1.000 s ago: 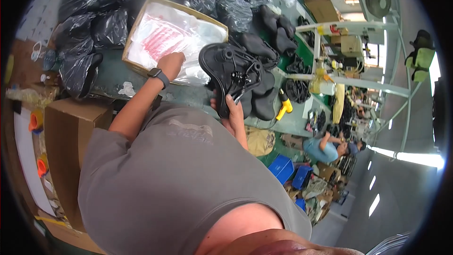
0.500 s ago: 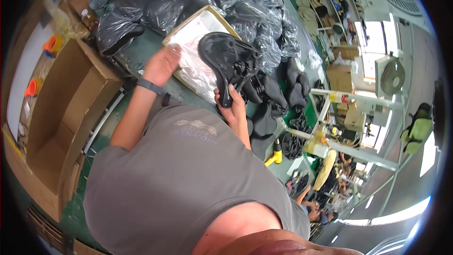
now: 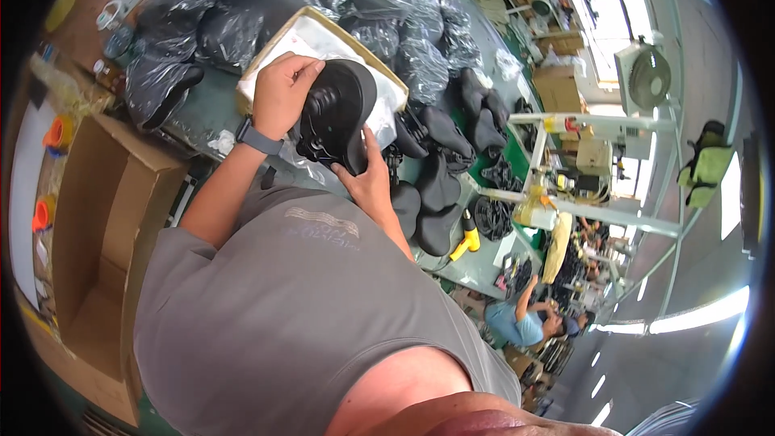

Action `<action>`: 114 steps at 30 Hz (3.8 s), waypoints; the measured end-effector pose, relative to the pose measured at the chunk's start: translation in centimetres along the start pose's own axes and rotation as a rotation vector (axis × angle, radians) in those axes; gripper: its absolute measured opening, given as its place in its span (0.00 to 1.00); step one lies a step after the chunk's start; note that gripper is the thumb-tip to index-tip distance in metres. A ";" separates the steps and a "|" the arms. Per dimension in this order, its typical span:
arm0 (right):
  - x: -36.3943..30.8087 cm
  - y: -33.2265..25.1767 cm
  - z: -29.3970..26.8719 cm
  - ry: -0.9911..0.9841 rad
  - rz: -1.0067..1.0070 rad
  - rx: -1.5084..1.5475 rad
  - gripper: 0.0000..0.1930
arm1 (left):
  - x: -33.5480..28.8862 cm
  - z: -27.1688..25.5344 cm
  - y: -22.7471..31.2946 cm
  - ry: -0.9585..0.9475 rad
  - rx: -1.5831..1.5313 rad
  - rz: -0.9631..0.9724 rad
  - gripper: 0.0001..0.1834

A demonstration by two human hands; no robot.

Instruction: Packaging individual bicycle seats into plastic bags at a manufacturing facility.

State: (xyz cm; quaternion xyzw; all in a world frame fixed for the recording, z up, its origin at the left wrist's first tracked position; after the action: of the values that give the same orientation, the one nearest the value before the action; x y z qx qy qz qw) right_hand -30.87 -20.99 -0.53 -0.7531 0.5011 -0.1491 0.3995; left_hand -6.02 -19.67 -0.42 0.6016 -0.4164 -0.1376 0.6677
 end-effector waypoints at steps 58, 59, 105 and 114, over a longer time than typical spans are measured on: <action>1.7 4.6 -3.0 -0.137 -0.001 -0.076 0.29 | 32.6 9.2 -18.3 0.178 -1.209 -0.573 0.24; 1.1 7.2 -2.7 -0.160 -0.010 -0.170 0.31 | 33.4 9.3 -20.4 0.283 -0.926 -0.585 0.21; -12.4 16.2 -13.0 0.556 0.612 0.799 0.11 | -9.4 16.1 -16.1 -0.672 0.526 0.250 0.20; -10.5 23.5 -4.2 0.329 0.515 0.003 0.19 | -11.0 18.0 -22.1 -0.783 0.622 0.092 0.13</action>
State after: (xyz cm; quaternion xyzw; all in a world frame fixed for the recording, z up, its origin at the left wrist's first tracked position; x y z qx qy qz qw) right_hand -53.16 -17.86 -13.65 -0.5662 0.7334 -0.1636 0.3388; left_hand -18.76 -29.76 -26.29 0.6563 -0.6831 -0.1927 0.2557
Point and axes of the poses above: each hand's wrist, its own x-axis towards the middle knuckle, its own z-axis out of the palm, y = z × x, the point moved 2 cm from there along x, towards the middle knuckle, and after that the axes turned 10 degrees about z, right-handed, at the moved point
